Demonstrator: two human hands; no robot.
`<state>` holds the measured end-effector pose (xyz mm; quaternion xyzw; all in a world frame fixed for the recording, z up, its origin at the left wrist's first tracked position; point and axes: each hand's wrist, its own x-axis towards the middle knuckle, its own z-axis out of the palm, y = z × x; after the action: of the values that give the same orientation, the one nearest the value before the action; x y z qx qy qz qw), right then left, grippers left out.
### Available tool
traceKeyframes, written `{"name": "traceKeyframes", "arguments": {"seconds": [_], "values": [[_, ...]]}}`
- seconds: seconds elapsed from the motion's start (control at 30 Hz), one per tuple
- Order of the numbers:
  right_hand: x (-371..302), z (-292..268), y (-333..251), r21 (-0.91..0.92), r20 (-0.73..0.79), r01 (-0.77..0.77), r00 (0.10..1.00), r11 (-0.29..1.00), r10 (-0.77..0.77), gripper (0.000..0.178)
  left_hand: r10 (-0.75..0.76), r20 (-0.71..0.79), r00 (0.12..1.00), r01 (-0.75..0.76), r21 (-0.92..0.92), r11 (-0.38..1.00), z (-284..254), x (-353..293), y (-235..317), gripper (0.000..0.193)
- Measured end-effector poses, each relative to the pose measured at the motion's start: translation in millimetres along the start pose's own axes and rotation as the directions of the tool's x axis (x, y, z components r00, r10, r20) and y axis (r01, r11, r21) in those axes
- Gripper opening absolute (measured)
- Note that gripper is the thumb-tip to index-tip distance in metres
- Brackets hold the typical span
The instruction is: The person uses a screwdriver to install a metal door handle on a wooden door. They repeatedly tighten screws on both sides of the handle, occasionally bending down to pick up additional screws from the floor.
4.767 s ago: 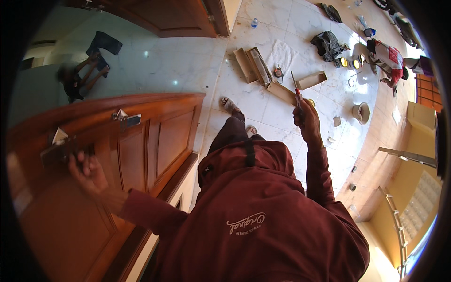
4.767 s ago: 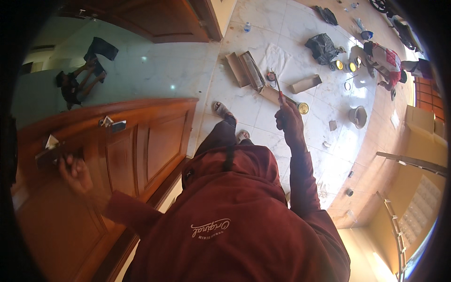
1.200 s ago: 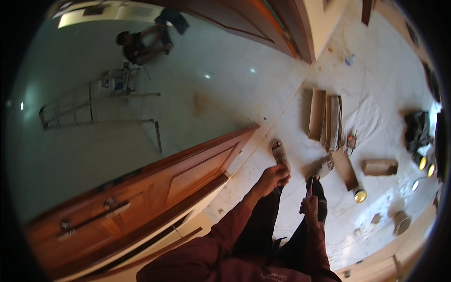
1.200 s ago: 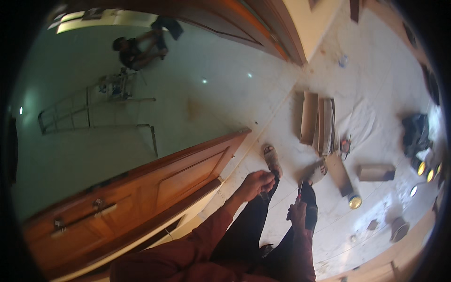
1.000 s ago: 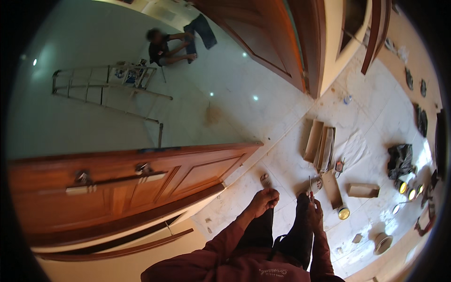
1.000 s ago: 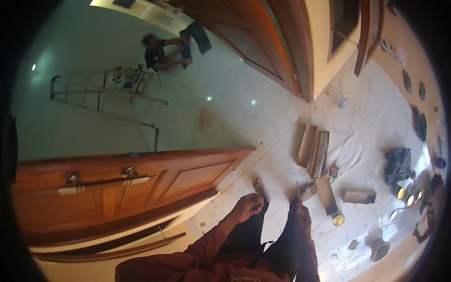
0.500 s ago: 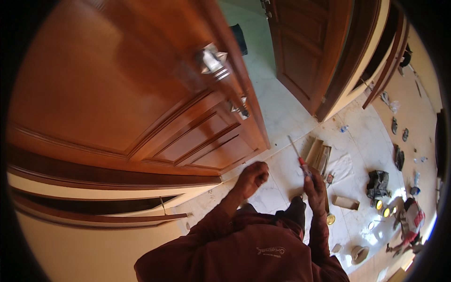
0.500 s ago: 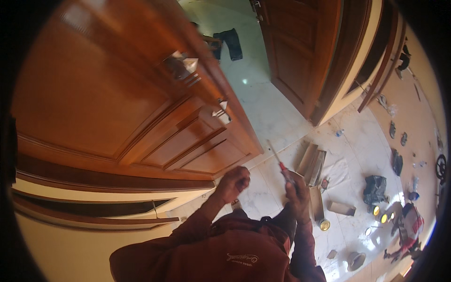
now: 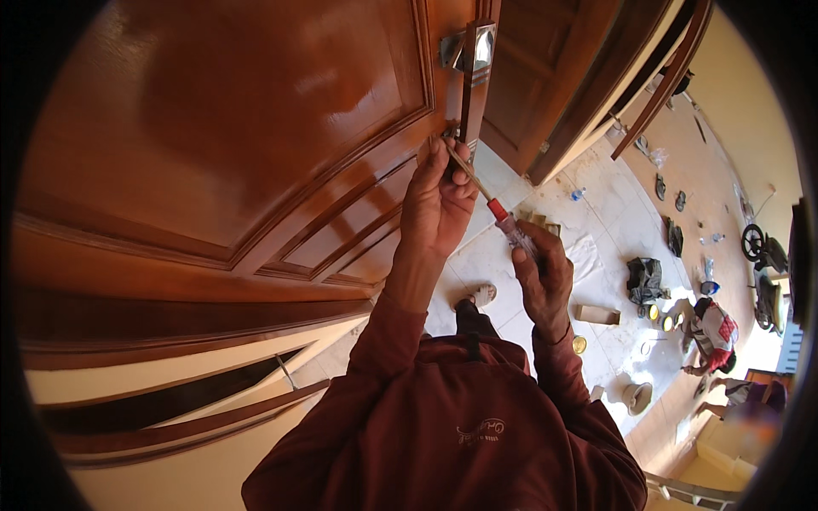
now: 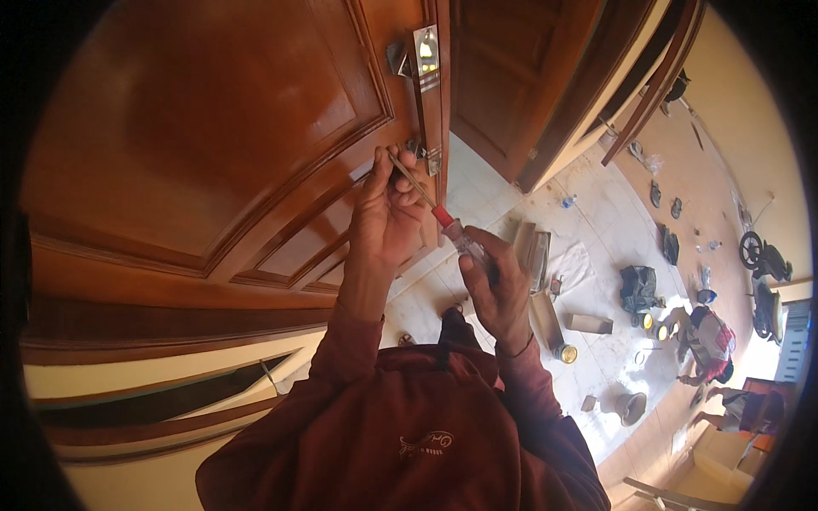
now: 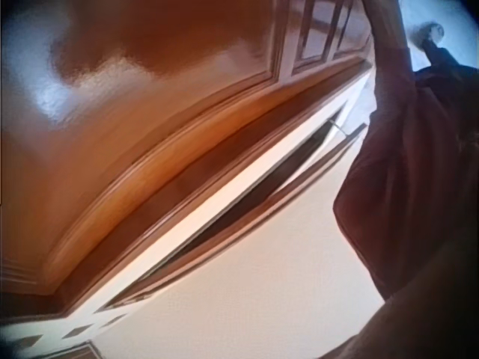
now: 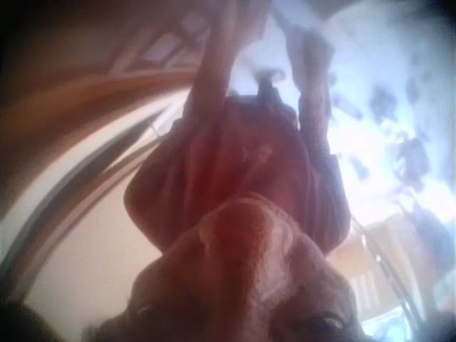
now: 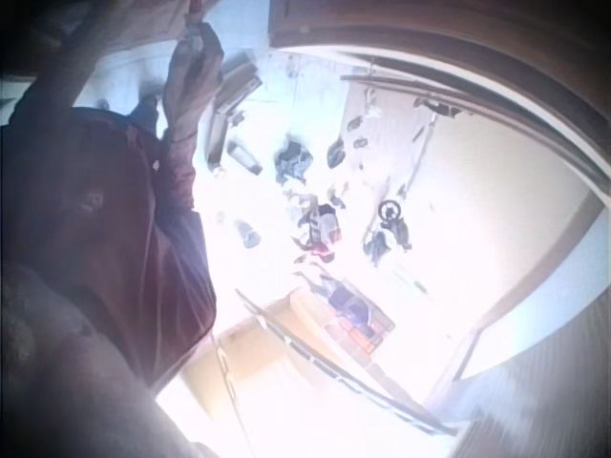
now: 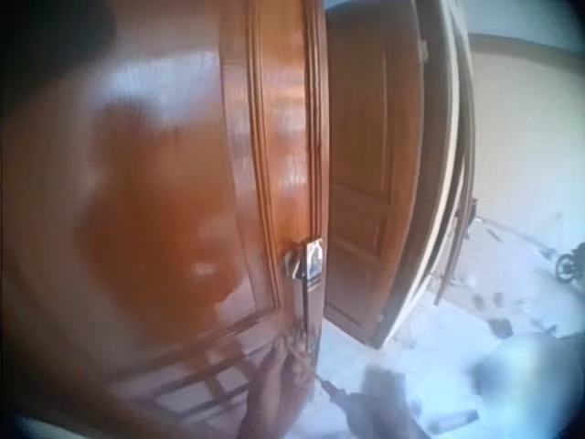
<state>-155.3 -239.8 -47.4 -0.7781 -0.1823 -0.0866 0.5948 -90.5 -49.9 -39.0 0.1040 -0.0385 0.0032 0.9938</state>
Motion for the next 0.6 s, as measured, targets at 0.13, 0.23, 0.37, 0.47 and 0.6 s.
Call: {"name": "traceKeyframes", "arguments": {"seconds": [0.13, 0.23, 0.37, 0.47, 0.6], "values": [[11, 2, 6, 0.034, -0.011, -0.003, 1.000, 0.999, 0.004, 0.032, -0.048, -0.011, 0.999, 0.047, -0.057, 0.997, -7, 10, 0, 0.016], [19, 3, 6, 0.004, -0.016, 0.023, 1.000, 1.000, -0.023, 0.031, -0.029, -0.008, 1.000, 0.029, -0.084, 0.996, -4, 19, 3, 0.016], [23, 2, 12, -0.007, -0.026, 0.066, 0.998, 0.998, -0.066, 0.031, 0.010, 0.007, 1.000, -0.010, -0.048, 0.999, -3, 25, 4, 0.016], [30, 1, 14, -0.041, -0.015, 0.067, 0.998, 0.997, -0.068, 0.031, 0.004, 0.018, 1.000, -0.004, -0.019, 1.000, -4, 30, 6, 0.017], [34, 1, 15, -0.133, 0.003, 0.098, 0.995, 0.986, -0.099, 0.033, 0.047, 0.007, 0.999, -0.047, 0.059, 0.997, -3, 33, 7, 0.016]]}}
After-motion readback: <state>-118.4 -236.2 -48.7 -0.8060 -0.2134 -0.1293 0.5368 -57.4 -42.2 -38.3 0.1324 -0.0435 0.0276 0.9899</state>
